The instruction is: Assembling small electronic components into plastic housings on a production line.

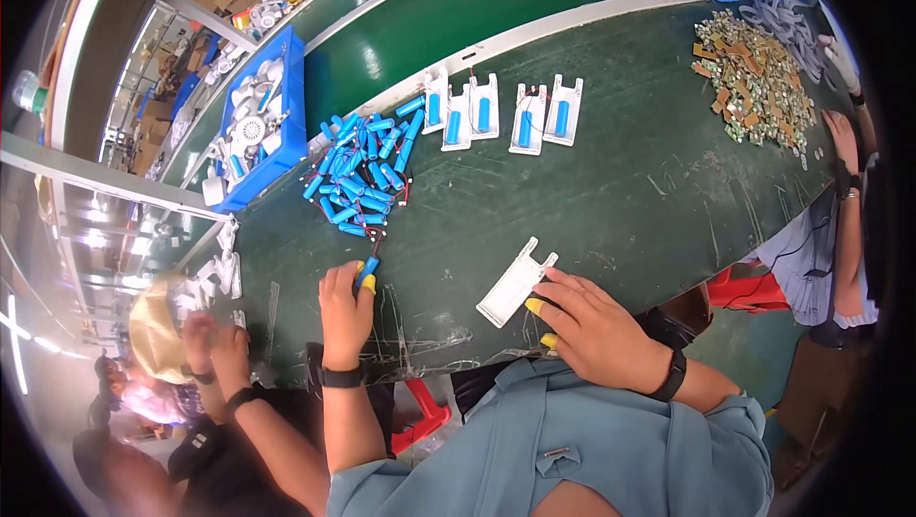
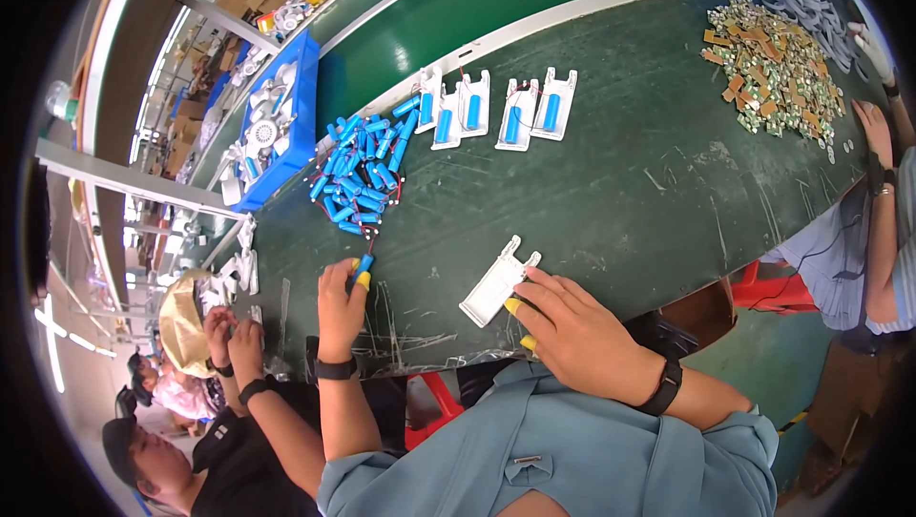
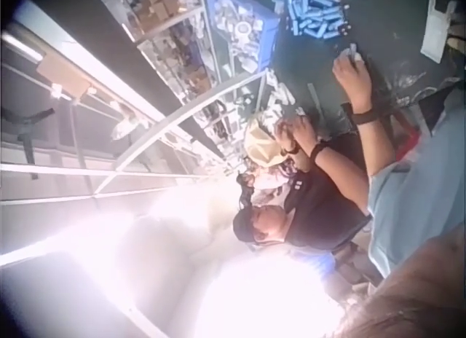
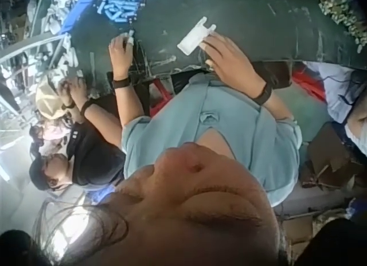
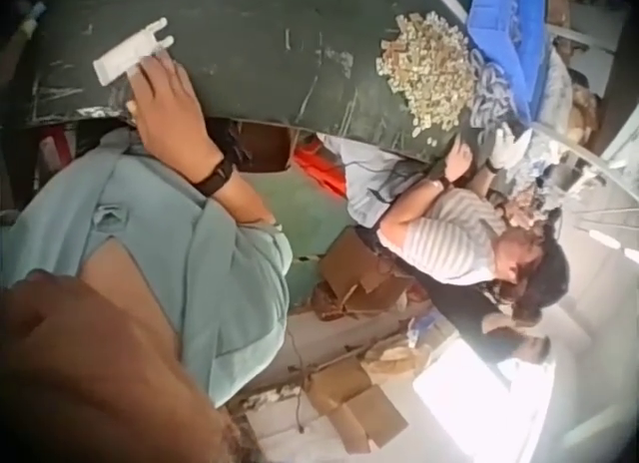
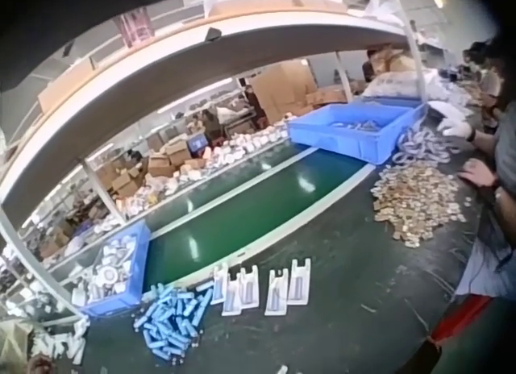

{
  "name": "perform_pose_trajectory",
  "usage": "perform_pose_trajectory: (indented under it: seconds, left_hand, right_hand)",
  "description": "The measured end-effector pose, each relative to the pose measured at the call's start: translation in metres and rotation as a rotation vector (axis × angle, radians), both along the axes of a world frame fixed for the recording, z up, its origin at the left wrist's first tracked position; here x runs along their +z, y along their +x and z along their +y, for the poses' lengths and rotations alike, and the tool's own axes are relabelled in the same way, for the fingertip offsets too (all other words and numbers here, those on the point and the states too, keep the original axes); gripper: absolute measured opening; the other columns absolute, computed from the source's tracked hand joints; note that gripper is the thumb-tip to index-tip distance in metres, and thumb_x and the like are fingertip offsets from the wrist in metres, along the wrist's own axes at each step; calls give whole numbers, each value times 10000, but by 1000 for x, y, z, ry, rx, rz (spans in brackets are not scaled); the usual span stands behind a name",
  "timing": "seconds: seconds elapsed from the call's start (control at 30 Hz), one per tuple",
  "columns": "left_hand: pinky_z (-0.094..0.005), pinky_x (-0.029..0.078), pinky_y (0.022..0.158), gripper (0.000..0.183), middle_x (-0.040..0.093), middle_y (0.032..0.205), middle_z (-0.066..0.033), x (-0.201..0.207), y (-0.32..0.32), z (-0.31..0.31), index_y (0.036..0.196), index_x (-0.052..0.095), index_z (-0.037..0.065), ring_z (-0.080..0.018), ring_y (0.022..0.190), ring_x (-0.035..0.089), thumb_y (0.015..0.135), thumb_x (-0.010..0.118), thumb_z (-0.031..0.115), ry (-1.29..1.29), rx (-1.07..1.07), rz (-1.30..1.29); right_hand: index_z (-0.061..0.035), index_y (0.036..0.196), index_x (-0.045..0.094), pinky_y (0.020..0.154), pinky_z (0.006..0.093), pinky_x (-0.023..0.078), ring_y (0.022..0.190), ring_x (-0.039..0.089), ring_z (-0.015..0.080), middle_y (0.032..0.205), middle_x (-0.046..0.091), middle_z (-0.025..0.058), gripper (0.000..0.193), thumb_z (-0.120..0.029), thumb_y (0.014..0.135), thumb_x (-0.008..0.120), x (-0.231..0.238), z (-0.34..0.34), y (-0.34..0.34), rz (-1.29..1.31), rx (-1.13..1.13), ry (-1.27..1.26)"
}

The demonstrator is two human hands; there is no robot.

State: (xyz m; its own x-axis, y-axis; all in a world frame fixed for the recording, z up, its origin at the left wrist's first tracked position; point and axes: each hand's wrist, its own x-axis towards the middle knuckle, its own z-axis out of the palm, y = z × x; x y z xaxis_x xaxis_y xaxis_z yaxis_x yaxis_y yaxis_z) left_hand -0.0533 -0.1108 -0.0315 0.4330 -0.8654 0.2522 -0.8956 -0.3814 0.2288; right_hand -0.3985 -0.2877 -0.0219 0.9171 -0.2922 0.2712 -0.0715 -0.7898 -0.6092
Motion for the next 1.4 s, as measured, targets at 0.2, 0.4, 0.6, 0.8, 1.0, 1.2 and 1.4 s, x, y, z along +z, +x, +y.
perform_pose_trajectory:
  seconds: [0.2, 0.4, 0.6, 0.8, 1.0, 1.2, 1.4]
  left_hand:
    - [-387, 535, 786, 311, 644, 990, -162, 34, -84, -1, 1112, 629, -10, -320, 877, 654, 812, 698, -48, -123, -53, 381]
    - [-409, 549, 786, 384, 636, 1101, -145, 51, -142, -23, 1128, 672, 30, -328, 935, 655, 761, 784, 22, -63, -665, 397]
    - [-359, 542, 742, 363, 639, 1104, -128, 30, -155, -33, 1110, 667, 6, -291, 921, 663, 763, 773, -15, -177, -710, 534]
    - [-594, 365, 1067, 627, 550, 1293, -168, 20, -149, -42, 1206, 607, -2, -404, 1252, 512, 711, 882, 270, -120, -455, 253]
    - [-630, 332, 1091, 480, 574, 1226, -129, 4, -169, -61, 1115, 621, 8, -397, 1292, 492, 739, 830, 220, -130, -334, 72]
    - [-598, 351, 1074, 438, 594, 1180, -133, 16, -167, -61, 1117, 641, 38, -362, 1247, 522, 739, 808, 183, -114, -429, 164]
    - [-451, 435, 926, 406, 572, 1241, -140, 33, -195, -90, 1145, 692, 89, -338, 1050, 573, 773, 786, 219, 40, -552, 268]
  right_hand:
    - [15, 1268, 621, 1029, 471, 493, 1306, 539, 382, 1344, 572, 173, 512, -52, 774, 737, 11, 5, -4, -90, -15, 23]
    - [4, 1201, 663, 980, 459, 518, 1051, 646, 307, 1166, 651, 130, 443, -94, 778, 754, 19, 9, 2, -179, 37, -135]
    - [8, 1127, 676, 868, 421, 535, 889, 657, 284, 1002, 666, 106, 386, -32, 756, 775, 16, 8, -8, -167, 64, 66]
    - [1, 1098, 653, 794, 429, 512, 872, 637, 343, 1011, 652, 129, 384, 39, 729, 751, 16, -11, -4, -204, -257, -114]
    - [-8, 1091, 651, 838, 433, 499, 920, 629, 341, 1052, 644, 133, 380, 55, 723, 723, 4, -15, -5, -173, -292, -146]
    - [-11, 1104, 653, 835, 420, 502, 917, 629, 350, 1059, 645, 137, 374, 74, 744, 707, 10, -16, -5, -214, -380, -124]
    - [3, 1122, 658, 820, 406, 502, 929, 618, 366, 1065, 648, 162, 319, 63, 812, 704, 15, -24, -18, -223, -583, 5]
